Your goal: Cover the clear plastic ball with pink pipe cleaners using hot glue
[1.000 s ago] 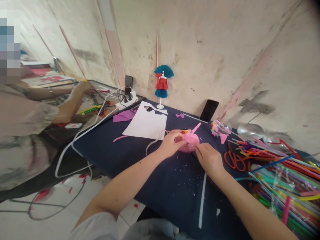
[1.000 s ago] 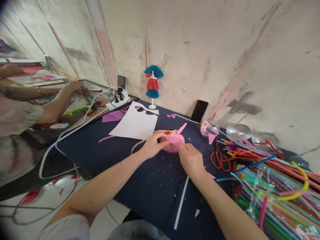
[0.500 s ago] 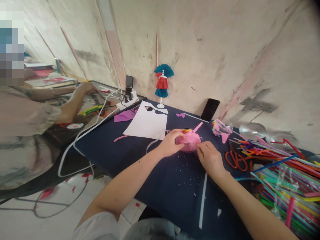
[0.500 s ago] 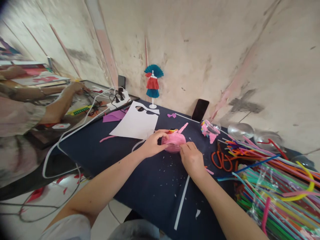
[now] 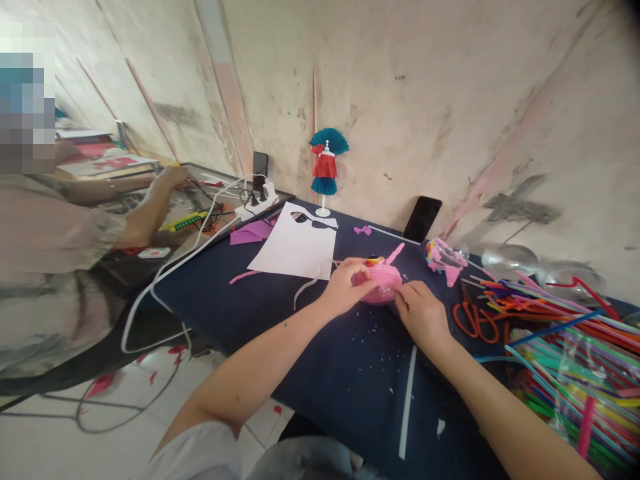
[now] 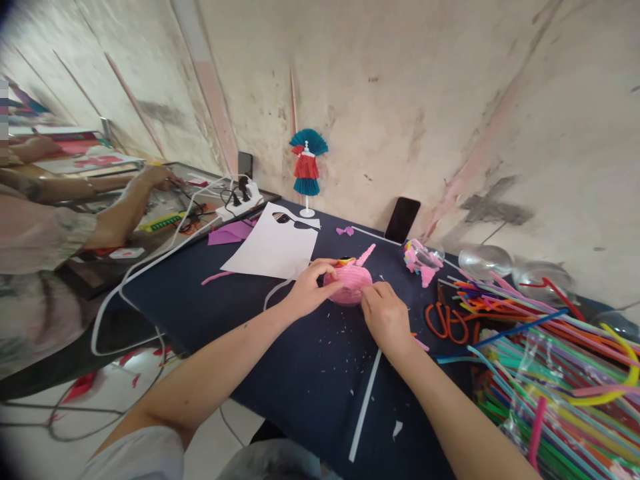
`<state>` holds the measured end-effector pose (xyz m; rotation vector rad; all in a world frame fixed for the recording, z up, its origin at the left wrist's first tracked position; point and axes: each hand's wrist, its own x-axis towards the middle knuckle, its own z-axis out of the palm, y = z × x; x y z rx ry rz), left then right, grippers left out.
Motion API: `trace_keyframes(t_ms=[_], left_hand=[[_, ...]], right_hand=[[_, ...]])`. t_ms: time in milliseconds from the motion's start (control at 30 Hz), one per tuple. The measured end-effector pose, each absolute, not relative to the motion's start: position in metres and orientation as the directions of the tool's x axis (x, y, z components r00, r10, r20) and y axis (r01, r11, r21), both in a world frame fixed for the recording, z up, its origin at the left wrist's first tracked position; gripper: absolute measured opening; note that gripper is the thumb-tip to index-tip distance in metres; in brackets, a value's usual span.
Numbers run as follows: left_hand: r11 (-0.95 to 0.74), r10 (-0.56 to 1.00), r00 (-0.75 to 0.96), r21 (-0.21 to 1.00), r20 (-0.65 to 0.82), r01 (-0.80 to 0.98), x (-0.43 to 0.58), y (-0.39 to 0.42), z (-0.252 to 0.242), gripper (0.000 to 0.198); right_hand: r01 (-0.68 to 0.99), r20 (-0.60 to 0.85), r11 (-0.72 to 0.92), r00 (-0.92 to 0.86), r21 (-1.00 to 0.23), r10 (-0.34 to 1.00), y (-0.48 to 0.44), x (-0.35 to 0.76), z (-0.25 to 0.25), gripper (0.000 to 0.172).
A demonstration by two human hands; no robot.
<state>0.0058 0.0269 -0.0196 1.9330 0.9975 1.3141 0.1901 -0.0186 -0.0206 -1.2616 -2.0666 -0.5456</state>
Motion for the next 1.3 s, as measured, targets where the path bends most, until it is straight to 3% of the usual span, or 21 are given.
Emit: trace_keyframes(t_ms=[233,433,600,733,967,1167,1300], left_hand=[[-0.518,0.854,0.224,0.805,0.469,0.289,0.006,0.025,-0.015,0.01],[-0.496,0.867,0.228,0.817,0.444,0.295,0.006,0.026,-0.016,0.01],[-0.482,0.874,0.229,0.828,0.429,0.288,0.004,0.028,-0.017,0.01],[-0.476,0.876,0.235,0.83,0.42,0.29,0.003,0.027,-0.016,0.011],[-0.447,0.89,0.228,0.852,0.394,0.274,0.001,0.029,-0.016,0.01],[-0.427,0.898,0.243,0.86,0.367,0.279,-0.001,0.031,-0.016,0.01],[-0.414,0.899,0.264,0.874,0.35,0.253,-0.003,0.031,-0.016,0.02]], right_hand=[[0.823,0.662,0.479,-0.179,-0.304,0.728,-0.016,0.192,-0.02,0.015],[0.667,0.408,0.26,0.072,-0.699,0.91,-0.009,0.196,-0.018,0.008],[0.436,0.222,0.166,0.082,-0.885,0.972,0.003,0.202,-0.021,0.017],[0.415,0.192,0.141,0.084,-0.899,0.978,0.006,0.205,-0.023,0.018],[0.519,0.305,0.208,0.108,-0.829,0.946,0.008,0.206,-0.025,0.02],[0.483,0.259,0.19,0.078,-0.854,0.963,0.009,0.204,-0.024,0.019],[0.47,0.266,0.198,0.081,-0.86,0.961,0.009,0.205,-0.024,0.017]])
